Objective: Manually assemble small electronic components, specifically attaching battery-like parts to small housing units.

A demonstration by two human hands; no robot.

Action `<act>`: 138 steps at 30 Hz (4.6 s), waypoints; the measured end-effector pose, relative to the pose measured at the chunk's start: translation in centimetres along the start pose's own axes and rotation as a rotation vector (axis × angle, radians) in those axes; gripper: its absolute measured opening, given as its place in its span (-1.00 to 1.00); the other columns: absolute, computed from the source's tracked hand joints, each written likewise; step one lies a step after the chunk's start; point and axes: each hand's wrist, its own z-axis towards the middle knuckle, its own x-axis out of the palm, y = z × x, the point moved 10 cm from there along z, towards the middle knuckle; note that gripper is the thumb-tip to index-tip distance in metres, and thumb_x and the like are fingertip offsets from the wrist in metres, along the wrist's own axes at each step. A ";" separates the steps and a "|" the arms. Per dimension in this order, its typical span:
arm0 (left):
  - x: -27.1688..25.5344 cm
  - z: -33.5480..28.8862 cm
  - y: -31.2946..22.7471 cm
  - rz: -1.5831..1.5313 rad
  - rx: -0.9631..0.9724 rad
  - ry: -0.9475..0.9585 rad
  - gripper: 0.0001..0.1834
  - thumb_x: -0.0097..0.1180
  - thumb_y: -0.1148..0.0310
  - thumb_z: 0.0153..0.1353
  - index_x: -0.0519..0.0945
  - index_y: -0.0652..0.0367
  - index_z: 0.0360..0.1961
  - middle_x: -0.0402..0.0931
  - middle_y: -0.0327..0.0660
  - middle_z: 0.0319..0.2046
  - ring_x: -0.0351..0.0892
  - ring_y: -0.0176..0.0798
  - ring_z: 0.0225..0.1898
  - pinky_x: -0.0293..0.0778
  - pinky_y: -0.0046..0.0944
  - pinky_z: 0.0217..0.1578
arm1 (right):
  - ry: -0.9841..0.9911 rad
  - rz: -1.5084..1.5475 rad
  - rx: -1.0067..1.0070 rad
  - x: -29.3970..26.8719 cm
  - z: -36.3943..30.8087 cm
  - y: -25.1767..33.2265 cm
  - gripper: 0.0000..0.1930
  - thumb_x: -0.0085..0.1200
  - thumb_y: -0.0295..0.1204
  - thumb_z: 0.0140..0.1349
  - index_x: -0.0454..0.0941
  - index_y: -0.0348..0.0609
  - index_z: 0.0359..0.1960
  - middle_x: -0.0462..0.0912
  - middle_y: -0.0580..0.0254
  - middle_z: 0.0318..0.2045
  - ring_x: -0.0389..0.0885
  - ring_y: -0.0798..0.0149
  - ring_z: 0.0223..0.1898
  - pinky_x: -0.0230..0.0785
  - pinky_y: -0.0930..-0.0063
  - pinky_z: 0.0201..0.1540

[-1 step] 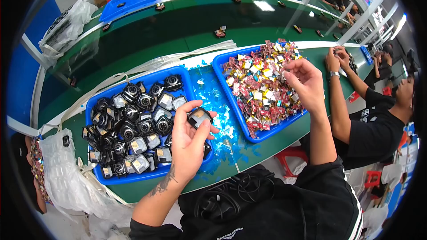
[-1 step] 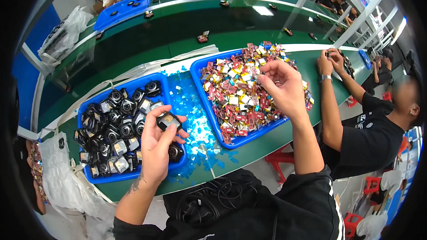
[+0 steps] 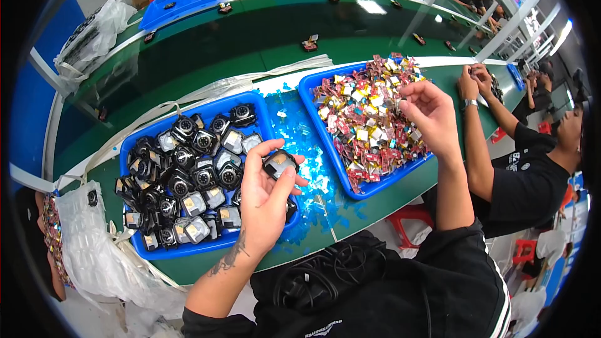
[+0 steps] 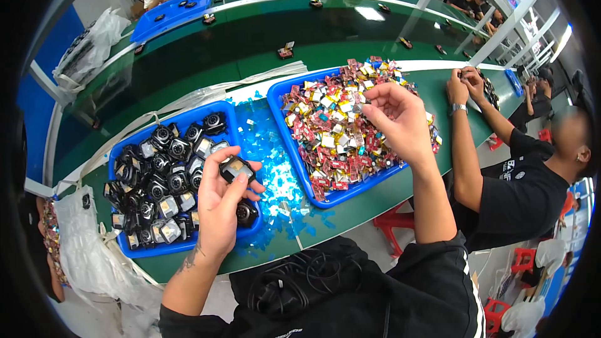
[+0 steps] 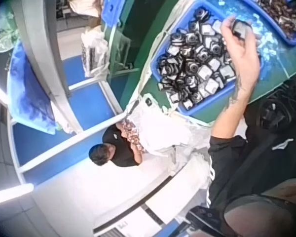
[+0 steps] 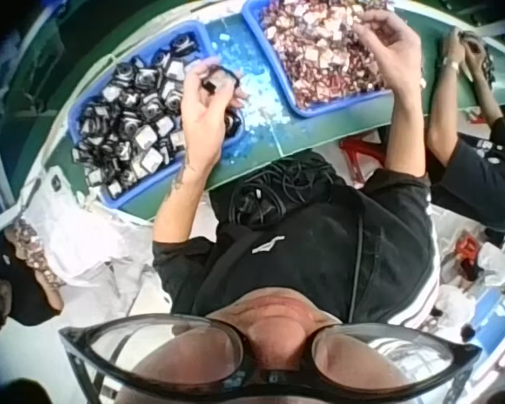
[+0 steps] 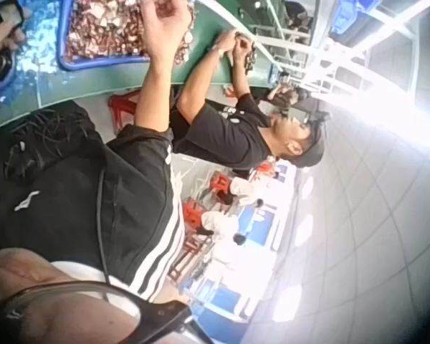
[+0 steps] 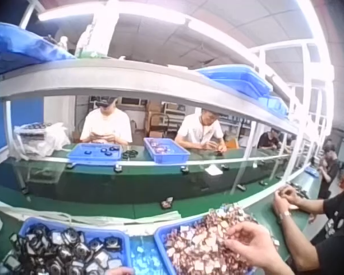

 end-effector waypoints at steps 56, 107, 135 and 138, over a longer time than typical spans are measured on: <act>3.7 -2.0 -4.5 0.734 0.546 0.182 -0.84 0.39 0.53 -0.04 0.70 0.17 -0.38 0.49 -0.17 -0.37 0.52 -0.26 -0.42 0.46 -0.30 -0.42 | 0.757 0.148 0.233 14.0 -5.9 3.6 -0.92 0.06 -0.57 0.13 0.58 -0.33 -0.39 0.58 0.41 -0.50 0.45 0.63 -0.44 0.35 0.68 -0.35; -0.1 0.3 -3.7 0.278 0.354 0.047 -0.77 0.27 0.49 0.14 0.69 0.25 -0.15 0.53 -0.20 -0.39 0.50 -0.32 -0.22 0.42 -0.39 -0.14 | 0.554 0.408 0.119 15.3 -6.1 4.8 -0.70 0.05 -0.64 0.28 0.50 -0.36 0.06 0.56 0.35 -0.27 0.45 0.60 -0.28 0.33 0.70 -0.20; 0.8 0.5 -0.9 -0.007 0.090 0.102 -0.38 -0.14 0.58 0.33 0.07 0.24 0.42 0.43 -0.08 0.09 0.45 -0.35 0.02 0.37 -0.31 0.06 | 0.395 0.041 -0.060 14.3 -6.5 5.8 -0.75 0.15 -0.67 0.16 0.63 -0.26 -0.10 0.62 0.28 -0.39 0.44 0.55 -0.50 0.29 0.64 -0.41; 1.2 0.2 -1.2 -0.039 0.098 0.161 -0.42 -0.17 0.62 0.34 0.11 0.28 0.38 0.39 -0.05 0.14 0.39 -0.29 0.16 0.28 -0.26 0.19 | 0.266 -0.037 -0.072 14.6 -5.6 7.1 -0.82 0.20 -0.67 0.09 0.63 -0.23 -0.25 0.53 0.31 -0.54 0.29 0.51 -0.66 0.20 0.56 -0.54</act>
